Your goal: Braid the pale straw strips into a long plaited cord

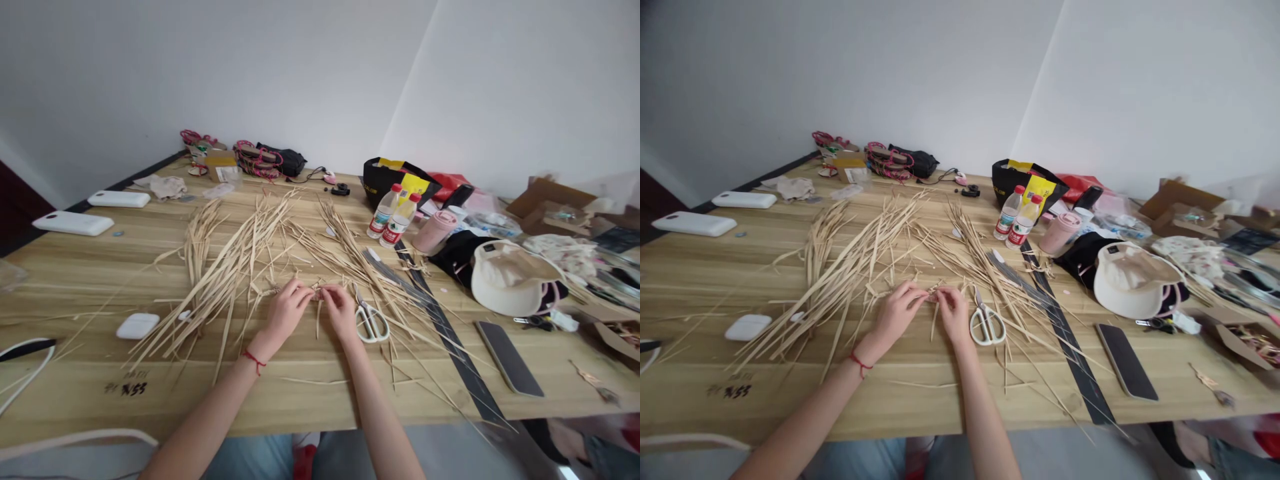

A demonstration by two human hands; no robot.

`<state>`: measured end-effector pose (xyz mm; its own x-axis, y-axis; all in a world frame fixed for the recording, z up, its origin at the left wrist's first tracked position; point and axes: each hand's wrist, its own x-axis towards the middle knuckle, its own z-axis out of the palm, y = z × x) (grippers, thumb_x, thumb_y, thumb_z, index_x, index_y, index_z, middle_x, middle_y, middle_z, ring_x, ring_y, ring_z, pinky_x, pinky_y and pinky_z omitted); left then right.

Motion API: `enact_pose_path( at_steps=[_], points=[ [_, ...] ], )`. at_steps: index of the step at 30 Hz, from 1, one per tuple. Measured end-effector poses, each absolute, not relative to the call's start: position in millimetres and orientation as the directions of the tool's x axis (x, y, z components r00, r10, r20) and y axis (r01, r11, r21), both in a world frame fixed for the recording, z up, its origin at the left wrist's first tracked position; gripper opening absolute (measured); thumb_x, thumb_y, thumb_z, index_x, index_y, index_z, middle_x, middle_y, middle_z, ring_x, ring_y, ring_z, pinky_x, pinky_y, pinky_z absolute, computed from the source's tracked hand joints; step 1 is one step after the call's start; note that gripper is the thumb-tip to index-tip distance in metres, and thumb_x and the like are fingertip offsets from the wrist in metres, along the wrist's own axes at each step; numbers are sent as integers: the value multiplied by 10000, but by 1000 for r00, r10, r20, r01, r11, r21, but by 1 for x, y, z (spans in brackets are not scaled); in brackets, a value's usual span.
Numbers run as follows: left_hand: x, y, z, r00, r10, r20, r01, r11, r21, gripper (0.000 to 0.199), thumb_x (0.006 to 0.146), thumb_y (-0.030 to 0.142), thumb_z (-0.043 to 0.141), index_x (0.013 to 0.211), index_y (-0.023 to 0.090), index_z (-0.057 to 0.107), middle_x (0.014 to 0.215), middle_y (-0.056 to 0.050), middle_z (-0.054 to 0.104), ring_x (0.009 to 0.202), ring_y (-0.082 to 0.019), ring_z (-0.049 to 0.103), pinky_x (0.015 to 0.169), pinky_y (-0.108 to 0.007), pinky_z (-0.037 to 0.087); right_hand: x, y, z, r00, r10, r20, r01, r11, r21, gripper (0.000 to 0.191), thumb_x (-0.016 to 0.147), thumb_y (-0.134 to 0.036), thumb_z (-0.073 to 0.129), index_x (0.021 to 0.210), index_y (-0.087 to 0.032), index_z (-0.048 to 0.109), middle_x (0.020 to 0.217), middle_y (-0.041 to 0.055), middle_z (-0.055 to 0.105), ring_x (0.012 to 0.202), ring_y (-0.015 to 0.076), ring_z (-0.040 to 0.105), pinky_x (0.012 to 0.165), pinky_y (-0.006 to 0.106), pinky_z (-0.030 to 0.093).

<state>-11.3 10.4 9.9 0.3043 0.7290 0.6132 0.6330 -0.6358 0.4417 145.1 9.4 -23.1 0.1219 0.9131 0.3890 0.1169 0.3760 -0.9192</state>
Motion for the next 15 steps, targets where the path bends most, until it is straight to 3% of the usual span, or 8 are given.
enact_pose_path(
  at_steps=[9,15],
  points=[
    [-11,11,11,313,725,613,638,-639,430,96,869,222,542,849,195,632,879,-35,613,797,-145,610,741,-264,496,147,12,-25,184,938,295,-29,305,-952,204,801,-333,608,933,-180,640,906,67,690,778,178,648,765,338,524],
    [-10,8,14,318,753,576,582,-634,509,127,886,247,508,910,200,623,900,-46,667,824,-168,631,764,-301,503,146,10,-19,184,943,276,-54,290,-955,213,778,-330,622,930,-181,640,932,71,687,807,187,653,783,351,529]
  ],
)
